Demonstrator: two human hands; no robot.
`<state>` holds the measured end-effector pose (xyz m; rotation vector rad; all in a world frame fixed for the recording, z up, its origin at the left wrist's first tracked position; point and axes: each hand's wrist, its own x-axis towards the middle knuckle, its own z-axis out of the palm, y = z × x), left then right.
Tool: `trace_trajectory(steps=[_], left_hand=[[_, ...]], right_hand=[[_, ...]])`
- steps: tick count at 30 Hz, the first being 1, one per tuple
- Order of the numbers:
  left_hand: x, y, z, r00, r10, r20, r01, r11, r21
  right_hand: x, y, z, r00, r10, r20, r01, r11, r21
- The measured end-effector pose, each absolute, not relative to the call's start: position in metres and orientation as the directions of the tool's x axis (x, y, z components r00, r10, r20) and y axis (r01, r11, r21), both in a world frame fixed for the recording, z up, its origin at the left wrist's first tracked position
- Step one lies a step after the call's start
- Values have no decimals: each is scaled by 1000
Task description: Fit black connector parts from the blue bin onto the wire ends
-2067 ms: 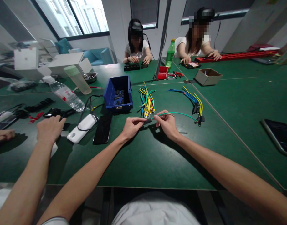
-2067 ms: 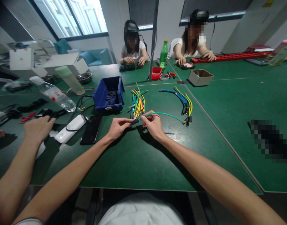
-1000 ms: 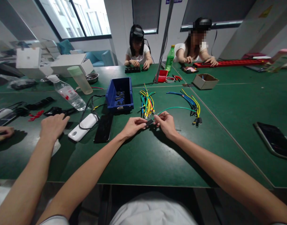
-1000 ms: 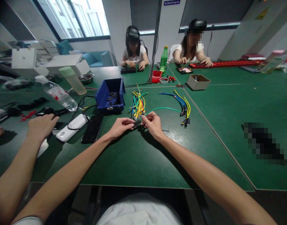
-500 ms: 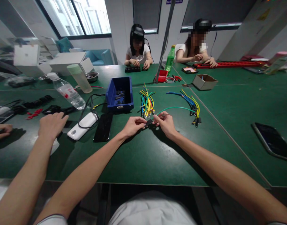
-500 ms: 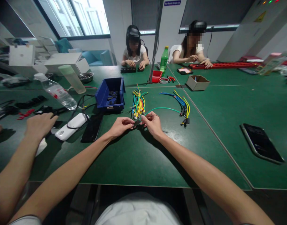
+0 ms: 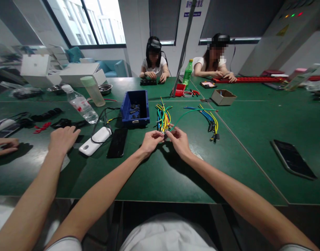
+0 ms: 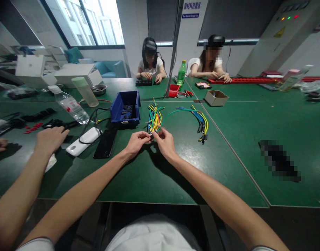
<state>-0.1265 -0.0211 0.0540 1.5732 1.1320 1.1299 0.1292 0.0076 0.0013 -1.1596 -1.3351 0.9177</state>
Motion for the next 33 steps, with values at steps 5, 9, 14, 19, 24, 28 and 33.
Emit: trace_trajectory(steps=[5,9,14,19,24,28,33], left_hand=[[-12,-11,12,203,970,131,159,-165,973],[-4,1,-3,196,972,132,146,-162,976],[-11,7,-10,199,957,212,163,-246,956],[-14,8,3,158,907,390,295,-420,858],[-27,36,38,28,856,516,395,-484,781],[-52,79,69,-73,806,587,633,-417,652],[-80,142,79,-77,871,486,858,-191,478]], right_hand=[[131,9,5,127,959,253,174,230,-958],[135,13,3,113,958,265,196,240,-951],[139,16,0,110,968,228,126,214,-969],[141,18,-3,93,978,189,67,183,-981],[144,17,-2,92,979,184,78,177,-981],[148,17,0,137,966,220,113,205,-972],[154,20,1,152,963,221,123,203,-971]])
